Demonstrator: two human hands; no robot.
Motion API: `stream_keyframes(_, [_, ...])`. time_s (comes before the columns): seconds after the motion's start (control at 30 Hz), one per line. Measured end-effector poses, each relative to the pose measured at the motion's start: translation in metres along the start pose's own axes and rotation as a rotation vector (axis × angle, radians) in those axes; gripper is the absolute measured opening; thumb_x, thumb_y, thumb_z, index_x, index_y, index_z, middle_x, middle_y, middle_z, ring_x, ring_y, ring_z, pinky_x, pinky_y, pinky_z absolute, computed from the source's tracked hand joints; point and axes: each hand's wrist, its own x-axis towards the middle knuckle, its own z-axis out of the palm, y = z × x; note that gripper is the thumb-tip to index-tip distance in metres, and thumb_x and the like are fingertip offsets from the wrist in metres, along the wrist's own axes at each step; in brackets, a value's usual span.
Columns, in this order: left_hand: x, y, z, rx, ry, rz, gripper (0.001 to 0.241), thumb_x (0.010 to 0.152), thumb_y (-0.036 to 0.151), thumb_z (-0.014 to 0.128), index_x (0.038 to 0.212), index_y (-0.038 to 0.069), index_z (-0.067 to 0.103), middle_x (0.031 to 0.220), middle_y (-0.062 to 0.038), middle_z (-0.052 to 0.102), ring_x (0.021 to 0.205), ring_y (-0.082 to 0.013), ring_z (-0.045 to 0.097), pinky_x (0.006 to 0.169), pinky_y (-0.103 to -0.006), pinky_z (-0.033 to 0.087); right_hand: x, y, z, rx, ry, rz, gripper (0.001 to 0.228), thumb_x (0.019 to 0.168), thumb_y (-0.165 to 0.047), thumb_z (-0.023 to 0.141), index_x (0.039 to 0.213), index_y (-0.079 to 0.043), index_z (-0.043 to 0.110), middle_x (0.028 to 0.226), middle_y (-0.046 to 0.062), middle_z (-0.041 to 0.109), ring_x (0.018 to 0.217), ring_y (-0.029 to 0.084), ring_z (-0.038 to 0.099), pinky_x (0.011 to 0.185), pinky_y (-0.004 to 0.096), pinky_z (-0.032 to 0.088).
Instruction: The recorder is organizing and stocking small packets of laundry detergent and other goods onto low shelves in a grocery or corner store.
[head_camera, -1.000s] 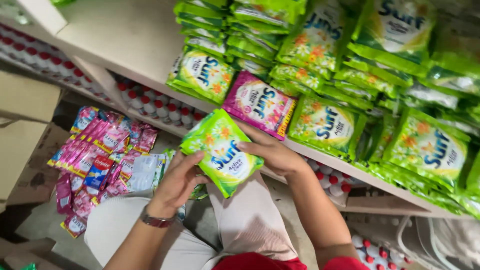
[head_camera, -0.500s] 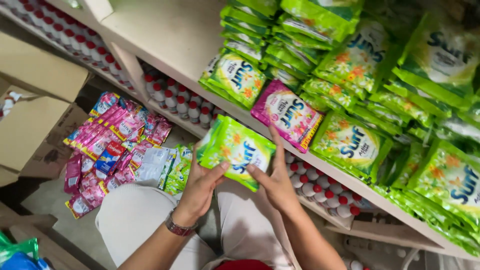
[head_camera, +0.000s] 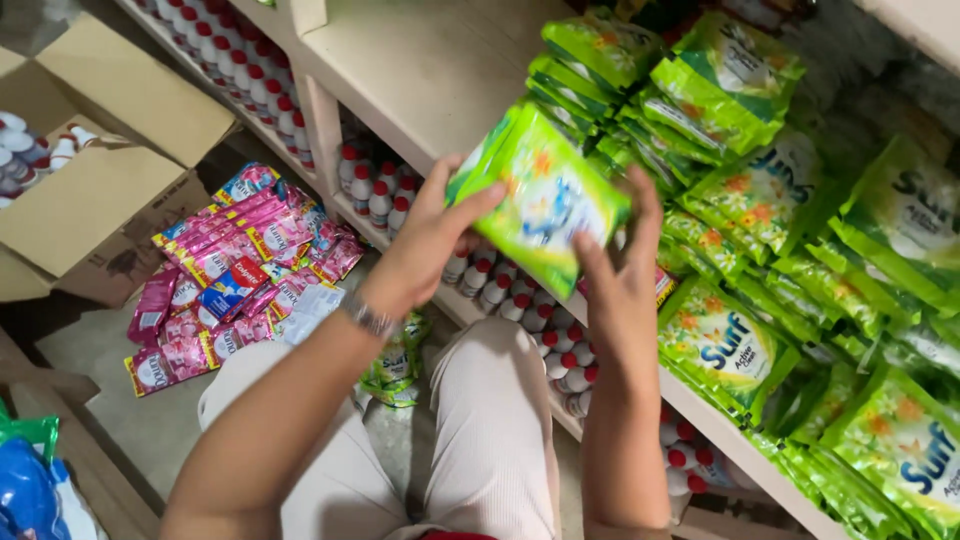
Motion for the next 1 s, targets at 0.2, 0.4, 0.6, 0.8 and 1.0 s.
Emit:
stream_keyframes(0.2, [0.064, -0.002, -0.003, 0.156, 0.032, 0.075, 0.059, 0.093, 0.04, 0.07, 0.134, 0.004, 0.047, 0.119, -0.007, 0.067, 0.104, -0.0135, 0.065, 0.081, -0.0313, 0.055, 0.036, 0.021, 0.012, 0.074, 0.163, 0.004, 0.068, 0.097, -0.016, 0.071, 0.156, -0.01, 0.037, 0.163, 0.011, 0.036, 0.139, 0.029, 0.049, 0.114, 0.041, 0.046])
stream_keyframes(0.4, [0.102, -0.031, -0.013, 0.427, 0.072, 0.242, 0.07, 0.094, 0.045, 0.072, 0.134, -0.005, 0.044, 0.122, -0.02, 0.068, 0.113, -0.0254, 0.07, 0.095, -0.0346, 0.056, 0.029, 0.037, 0.02, -0.452, 0.153, -0.201, 0.072, 0.083, -0.013, 0.088, 0.146, -0.014, 0.051, 0.156, 0.017, 0.033, 0.148, 0.034, 0.038, 0.121, 0.043, 0.039])
stream_keyframes(0.6, [0.111, -0.022, -0.018, 0.795, 0.131, 0.367, 0.068, 0.094, 0.048, 0.069, 0.137, -0.001, 0.048, 0.13, -0.025, 0.064, 0.12, -0.0366, 0.065, 0.099, -0.0419, 0.052, 0.037, 0.043, 0.022, -0.59, 0.132, -0.229, 0.063, 0.088, -0.009, 0.084, 0.145, -0.016, 0.058, 0.159, 0.02, 0.033, 0.15, 0.038, 0.038, 0.123, 0.044, 0.039])
stream_keyframes(0.8, [0.089, 0.01, -0.013, 1.058, 0.142, 0.566, 0.06, 0.097, 0.04, 0.067, 0.147, 0.013, 0.048, 0.14, -0.02, 0.056, 0.123, -0.0368, 0.06, 0.103, -0.0478, 0.046, 0.038, 0.026, 0.028, -0.738, 0.04, -0.175, 0.065, 0.091, -0.011, 0.08, 0.15, -0.015, 0.052, 0.159, 0.023, 0.033, 0.146, 0.042, 0.04, 0.117, 0.045, 0.04])
stream_keyframes(1.0, [0.101, 0.005, -0.017, 1.072, -0.017, 0.73, 0.036, 0.104, 0.024, 0.059, 0.139, 0.02, 0.065, 0.141, -0.011, 0.058, 0.12, -0.034, 0.061, 0.106, -0.047, 0.045, 0.04, 0.023, 0.032, -0.743, 0.008, -0.166, 0.062, 0.095, -0.015, 0.076, 0.152, -0.016, 0.05, 0.163, 0.024, 0.034, 0.147, 0.042, 0.042, 0.116, 0.047, 0.041])
